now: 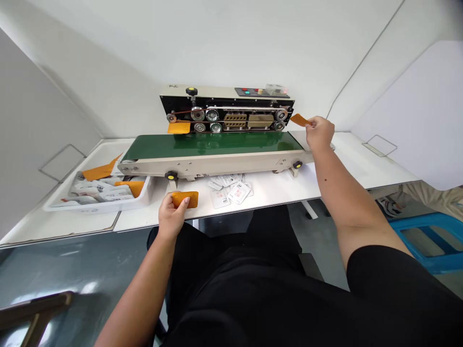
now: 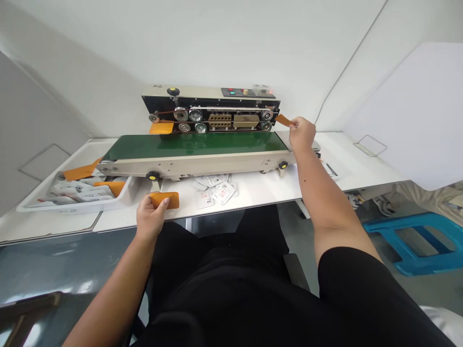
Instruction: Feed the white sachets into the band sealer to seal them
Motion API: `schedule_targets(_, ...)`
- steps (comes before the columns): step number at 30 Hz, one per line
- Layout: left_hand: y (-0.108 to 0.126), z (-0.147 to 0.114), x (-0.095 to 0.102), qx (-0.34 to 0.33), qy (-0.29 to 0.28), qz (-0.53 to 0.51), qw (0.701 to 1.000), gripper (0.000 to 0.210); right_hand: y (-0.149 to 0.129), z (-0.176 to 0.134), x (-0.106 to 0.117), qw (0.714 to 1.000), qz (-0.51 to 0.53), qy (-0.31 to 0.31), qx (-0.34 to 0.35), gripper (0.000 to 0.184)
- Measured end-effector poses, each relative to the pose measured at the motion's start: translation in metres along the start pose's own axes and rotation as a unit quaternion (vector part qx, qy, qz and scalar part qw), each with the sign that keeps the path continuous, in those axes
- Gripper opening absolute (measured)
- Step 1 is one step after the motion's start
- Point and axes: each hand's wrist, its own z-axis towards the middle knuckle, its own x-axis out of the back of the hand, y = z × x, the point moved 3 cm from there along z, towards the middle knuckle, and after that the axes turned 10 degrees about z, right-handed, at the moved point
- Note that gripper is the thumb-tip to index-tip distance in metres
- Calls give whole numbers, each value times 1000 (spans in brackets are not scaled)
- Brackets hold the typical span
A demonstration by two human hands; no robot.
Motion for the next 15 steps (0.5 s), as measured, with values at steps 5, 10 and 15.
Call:
schedule_targets(5,4,0,0,10,-9,0,1000,52,-1,7,-26,995,-58,-71,48,27)
schedule_targets(10,-5,0,1,10,-9,10,1000,53,-6,7,-40,989,-93,-96,68,28)
schedule_targets(15,-12,0,0,11,-9,14,1000,51,7,14,-23,991,-124,-40,28,29)
